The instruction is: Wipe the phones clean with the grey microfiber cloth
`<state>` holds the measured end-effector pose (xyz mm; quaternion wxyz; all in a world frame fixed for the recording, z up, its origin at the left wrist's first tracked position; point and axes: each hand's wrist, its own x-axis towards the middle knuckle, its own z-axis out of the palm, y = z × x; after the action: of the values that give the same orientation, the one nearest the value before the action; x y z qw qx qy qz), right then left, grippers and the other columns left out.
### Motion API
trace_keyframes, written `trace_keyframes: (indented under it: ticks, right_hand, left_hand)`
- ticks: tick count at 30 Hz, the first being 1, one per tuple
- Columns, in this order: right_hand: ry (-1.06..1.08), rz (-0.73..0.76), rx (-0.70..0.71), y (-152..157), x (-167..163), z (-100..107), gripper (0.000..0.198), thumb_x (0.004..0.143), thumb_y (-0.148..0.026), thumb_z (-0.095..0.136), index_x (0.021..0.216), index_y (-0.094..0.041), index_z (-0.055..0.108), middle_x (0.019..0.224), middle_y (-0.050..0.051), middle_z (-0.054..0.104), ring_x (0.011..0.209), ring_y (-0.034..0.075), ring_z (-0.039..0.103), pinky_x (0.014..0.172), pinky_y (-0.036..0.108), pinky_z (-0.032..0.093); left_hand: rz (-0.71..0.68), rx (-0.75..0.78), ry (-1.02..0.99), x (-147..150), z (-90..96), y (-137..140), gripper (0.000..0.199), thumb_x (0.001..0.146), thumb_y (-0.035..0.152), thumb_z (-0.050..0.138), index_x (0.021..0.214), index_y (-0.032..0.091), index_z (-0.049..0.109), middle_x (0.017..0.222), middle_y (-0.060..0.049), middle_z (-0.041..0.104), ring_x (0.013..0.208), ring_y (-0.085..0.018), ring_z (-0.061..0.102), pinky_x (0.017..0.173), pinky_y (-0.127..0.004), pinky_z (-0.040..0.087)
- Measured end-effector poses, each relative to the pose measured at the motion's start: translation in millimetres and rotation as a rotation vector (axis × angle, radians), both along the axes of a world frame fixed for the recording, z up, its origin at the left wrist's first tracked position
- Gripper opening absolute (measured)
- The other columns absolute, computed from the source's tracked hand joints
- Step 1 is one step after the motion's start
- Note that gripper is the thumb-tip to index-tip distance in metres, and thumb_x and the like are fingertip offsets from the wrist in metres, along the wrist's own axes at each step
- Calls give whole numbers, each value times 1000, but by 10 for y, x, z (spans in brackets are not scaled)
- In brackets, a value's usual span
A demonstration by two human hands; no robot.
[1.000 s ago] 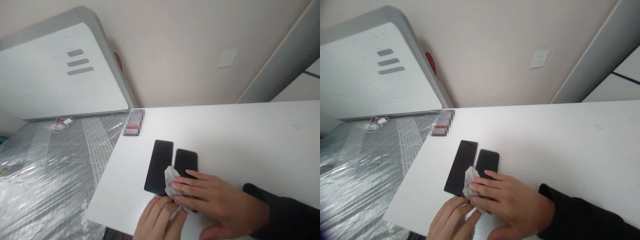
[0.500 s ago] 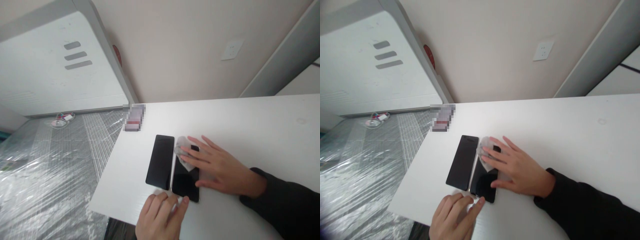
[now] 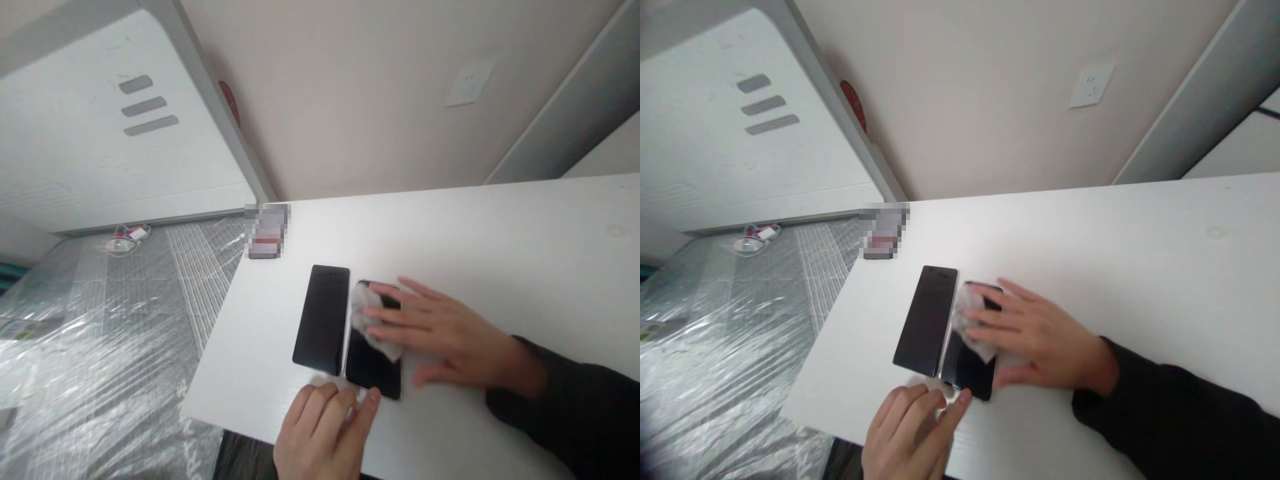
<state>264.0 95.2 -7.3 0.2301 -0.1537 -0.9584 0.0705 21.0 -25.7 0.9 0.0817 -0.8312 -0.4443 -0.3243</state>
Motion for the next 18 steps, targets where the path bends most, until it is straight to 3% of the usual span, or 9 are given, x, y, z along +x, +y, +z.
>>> trace_keyframes:
  ticks: [2,7,11,15,18]
  right_hand:
    - [10,-88,-4,16,16,3,60,104,-62,44,144,-21,60,150,7,61,158,28,22,130,54,13]
    - [-30,152,-3,-16,7,32,76,99,-73,41,143,-15,61,150,10,61,156,25,31,131,45,13]
    - [11,-63,2,6,12,28,64,104,-63,39,145,-18,58,150,9,61,160,26,14,130,53,14]
    - [39,115,-3,-60,-40,29,72,100,-70,42,137,-13,65,141,11,68,158,24,25,130,45,20]
    - [51,10,-21,-49,-32,35,57,105,-59,43,139,-18,64,143,8,67,157,24,28,130,47,22]
  left_hand:
    - [0,-7,7,-1,1,-9,31,103,7,47,106,20,76,80,-1,72,73,-15,64,72,-29,48]
    - [-9,-36,-7,-7,6,-36,31,104,11,46,107,19,76,80,-2,70,75,-16,62,72,-30,47]
    - [-52,-52,14,-29,20,-29,32,103,9,45,114,14,74,80,-4,69,72,-16,60,70,-31,47]
    - [-97,-63,15,-46,20,-21,29,102,11,47,112,14,74,79,-3,68,72,-16,59,66,-31,46]
    - [-101,-64,30,-52,6,-29,29,101,10,47,111,14,75,79,-4,69,72,-16,59,66,-32,46]
